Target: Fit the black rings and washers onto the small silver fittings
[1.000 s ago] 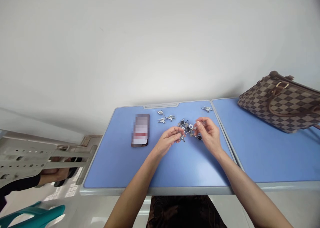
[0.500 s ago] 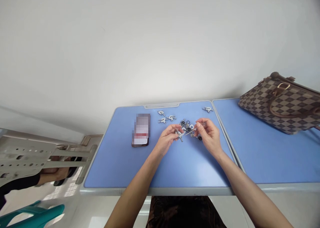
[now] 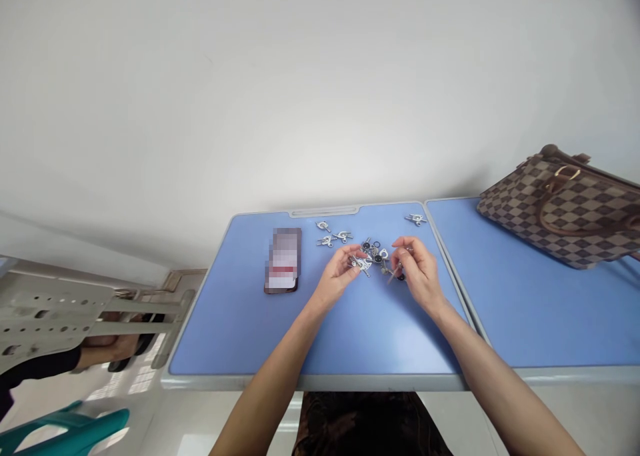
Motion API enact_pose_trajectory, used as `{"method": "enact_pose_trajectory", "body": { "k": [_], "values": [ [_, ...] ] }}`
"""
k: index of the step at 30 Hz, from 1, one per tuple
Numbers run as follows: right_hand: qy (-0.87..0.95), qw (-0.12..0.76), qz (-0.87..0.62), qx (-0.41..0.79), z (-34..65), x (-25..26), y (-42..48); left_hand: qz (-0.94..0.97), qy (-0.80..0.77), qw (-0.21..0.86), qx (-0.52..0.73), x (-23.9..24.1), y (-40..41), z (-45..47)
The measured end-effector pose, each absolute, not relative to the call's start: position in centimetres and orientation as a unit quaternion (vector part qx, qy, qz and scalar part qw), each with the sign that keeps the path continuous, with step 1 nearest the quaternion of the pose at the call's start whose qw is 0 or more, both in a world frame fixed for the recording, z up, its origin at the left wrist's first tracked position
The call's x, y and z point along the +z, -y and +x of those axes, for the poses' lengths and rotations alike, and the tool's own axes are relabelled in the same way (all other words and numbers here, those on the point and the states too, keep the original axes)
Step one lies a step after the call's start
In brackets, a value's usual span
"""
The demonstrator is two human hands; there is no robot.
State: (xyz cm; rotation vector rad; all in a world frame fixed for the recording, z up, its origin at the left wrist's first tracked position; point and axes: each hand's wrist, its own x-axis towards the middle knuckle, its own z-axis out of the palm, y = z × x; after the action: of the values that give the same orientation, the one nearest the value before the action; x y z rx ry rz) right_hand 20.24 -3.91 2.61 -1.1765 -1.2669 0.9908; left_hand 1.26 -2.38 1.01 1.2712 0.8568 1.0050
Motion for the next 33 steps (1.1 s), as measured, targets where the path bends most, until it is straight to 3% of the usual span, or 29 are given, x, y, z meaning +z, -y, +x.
{"method": "enact_pose_trajectory", "body": {
  "k": [4,10,14,19,27,33],
  "values": [
    [0.524,0.532,-0.523,0.411,20.9,2.6,3.7,0.554,-0.366,0.583,0.468,1.2,2.1,0.9],
    [0.482,0.536,-0.482,0.497,21.3,2.2,3.1,0.554,-0.356,0.563,0.499,1.6,1.9,0.2],
    [0.531,0.423,-0.451,0.579,20.5,1.8,3.4,0.574,-0.341,0.560,0.490,1.6,2.0,0.2],
    [0.645,0.323,-0.431,0.543,19.2,1.3,4.0,0.606,-0.332,0.565,0.451,1.3,2.2,0.5],
    [0.633,0.330,-0.414,0.564,19.0,0.6,3.8,0.602,-0.344,0.555,0.459,1.7,2.6,0.8],
    [0.624,0.378,-0.411,0.547,18.6,0.2,3.9,0.547,-0.333,0.621,0.452,1.8,2.7,1.2]
  ]
}}
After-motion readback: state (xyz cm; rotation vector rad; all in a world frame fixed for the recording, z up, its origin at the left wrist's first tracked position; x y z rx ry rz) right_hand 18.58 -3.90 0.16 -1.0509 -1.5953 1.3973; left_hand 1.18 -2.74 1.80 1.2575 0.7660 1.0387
